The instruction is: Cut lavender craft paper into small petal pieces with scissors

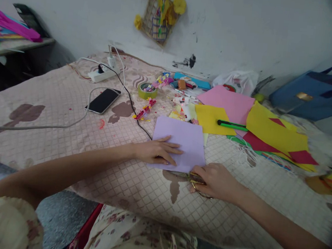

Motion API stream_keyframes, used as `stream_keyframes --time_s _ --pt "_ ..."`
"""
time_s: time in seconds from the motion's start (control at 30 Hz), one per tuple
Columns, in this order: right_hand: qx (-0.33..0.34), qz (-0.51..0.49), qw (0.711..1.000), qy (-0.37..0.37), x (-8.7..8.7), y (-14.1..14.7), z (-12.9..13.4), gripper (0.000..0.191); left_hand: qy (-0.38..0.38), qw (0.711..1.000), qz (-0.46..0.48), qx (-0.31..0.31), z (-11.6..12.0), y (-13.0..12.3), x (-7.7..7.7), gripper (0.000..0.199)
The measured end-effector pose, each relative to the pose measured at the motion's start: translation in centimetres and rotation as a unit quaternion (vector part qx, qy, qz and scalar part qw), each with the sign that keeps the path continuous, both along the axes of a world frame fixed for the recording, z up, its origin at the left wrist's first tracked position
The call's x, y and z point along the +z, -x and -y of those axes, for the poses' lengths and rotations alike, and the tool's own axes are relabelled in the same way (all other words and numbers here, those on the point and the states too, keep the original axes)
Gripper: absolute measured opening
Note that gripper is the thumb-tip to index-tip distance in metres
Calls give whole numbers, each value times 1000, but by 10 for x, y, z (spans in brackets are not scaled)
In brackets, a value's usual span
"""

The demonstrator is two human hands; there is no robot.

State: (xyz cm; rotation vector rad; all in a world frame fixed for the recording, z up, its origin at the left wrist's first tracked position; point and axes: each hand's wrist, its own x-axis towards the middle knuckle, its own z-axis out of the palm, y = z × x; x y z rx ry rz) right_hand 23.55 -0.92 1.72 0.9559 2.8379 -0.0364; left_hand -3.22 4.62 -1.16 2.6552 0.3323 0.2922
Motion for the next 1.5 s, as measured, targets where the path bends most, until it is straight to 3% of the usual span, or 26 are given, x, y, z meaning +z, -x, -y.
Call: stream_keyframes --time_s 0.27,0.53,0.83,1.07,1.5 --pt "15 8 1000 -11 1 9 -1 31 13 1000 -10 1 0 -1 3 31" --pt "11 2 1000 5 0 6 0 25 12 1000 -2 0 0 0 1 31" --pt "3 6 1000 -13 -4 13 -1 34 25 1000 5 1 1 0 4 30" --pt "19 8 1000 -22 -5 9 0 24 36 999 21 4 1 1 3 29" --pt "21 5 999 -27 -3 19 -1 33 43 999 24 5 1 0 1 30"
